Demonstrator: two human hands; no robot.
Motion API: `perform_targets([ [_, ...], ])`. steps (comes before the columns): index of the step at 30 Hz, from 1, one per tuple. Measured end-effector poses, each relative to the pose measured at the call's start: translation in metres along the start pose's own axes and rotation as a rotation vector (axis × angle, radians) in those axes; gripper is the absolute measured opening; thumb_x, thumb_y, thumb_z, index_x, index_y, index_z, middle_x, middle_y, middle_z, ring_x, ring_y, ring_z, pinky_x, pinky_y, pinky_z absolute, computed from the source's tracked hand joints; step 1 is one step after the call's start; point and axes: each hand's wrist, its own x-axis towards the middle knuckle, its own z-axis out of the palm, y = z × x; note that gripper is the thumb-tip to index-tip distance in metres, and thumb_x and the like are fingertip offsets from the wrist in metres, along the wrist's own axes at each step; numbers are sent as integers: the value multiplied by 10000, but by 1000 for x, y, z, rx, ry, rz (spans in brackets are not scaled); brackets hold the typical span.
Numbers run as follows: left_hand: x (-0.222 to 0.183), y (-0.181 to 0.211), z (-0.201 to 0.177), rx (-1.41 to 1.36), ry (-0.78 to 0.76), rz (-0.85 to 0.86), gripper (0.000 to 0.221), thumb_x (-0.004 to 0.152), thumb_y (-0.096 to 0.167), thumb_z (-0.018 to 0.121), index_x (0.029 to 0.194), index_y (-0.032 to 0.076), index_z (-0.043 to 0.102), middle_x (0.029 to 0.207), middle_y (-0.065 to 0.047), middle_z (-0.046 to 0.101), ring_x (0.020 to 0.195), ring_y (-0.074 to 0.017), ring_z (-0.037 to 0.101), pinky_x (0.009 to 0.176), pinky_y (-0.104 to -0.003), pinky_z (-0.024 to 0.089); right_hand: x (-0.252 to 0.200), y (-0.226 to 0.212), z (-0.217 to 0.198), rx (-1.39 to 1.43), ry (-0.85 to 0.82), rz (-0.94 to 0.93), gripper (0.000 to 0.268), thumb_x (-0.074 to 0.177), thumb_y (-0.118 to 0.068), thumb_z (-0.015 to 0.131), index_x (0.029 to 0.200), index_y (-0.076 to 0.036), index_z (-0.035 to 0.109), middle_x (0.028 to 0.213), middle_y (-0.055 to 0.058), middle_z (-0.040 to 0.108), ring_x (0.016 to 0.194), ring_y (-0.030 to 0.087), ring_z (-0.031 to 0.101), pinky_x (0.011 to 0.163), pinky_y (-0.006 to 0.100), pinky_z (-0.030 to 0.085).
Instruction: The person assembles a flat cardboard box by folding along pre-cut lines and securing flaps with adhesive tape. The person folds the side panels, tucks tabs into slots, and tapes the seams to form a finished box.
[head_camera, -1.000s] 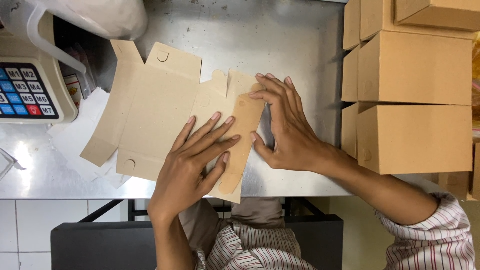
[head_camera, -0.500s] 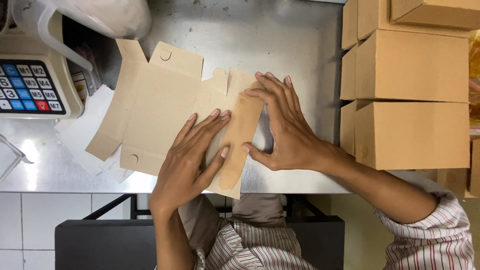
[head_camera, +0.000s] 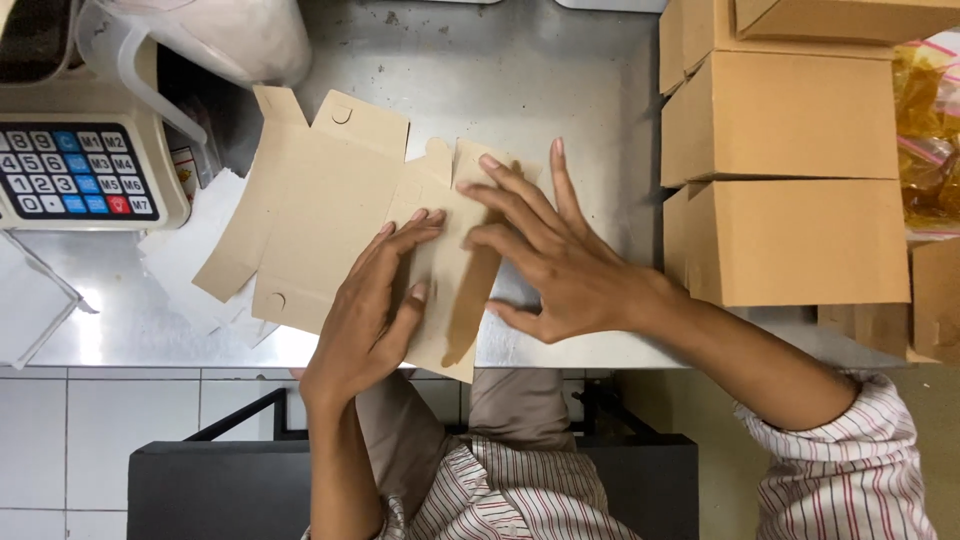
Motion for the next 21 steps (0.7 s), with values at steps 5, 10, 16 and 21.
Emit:
perform_targets([
  [5,-7,-1,1,10,81,82,461,1005,119,409,1453,35,479,1569,-154,515,1534,-354,435,1300,-539,286,-8,-2,-4,-196,60,-227,169,923,-135,746,1071,-119,664,988,44,630,1095,287,602,1201,770,125],
  [10,-16,-15,9,110,290,180,473,982,268,422,1353,43,610,1420,-171,646,1419,-408,538,1230,-589,298,-19,-6,17,-283,117,-271,145,978,-83,666,904,-161,765,848,0,619,883,215,703,1100,567,499],
  [16,-43,-34,13,281,756,415,866,990,752,285,1207,-19,616,1316,-288,623,1290,-510,581,1172,-638,364,-12,-21,-12,-342,483,-379,180,1051,-120,615,1010,-137,789,961,64,730,949,249,766,873,395,639],
  [21,-74,-34,29,505,1227,505,576,1029,604,361,1268,97,495,1487,-203,454,1507,-311,426,1288,-465,345,-19,-40,-42,-119,548,-258,286,931,65,870,1171,57,715,1144,157,707,1053,299,756,935,352,687],
])
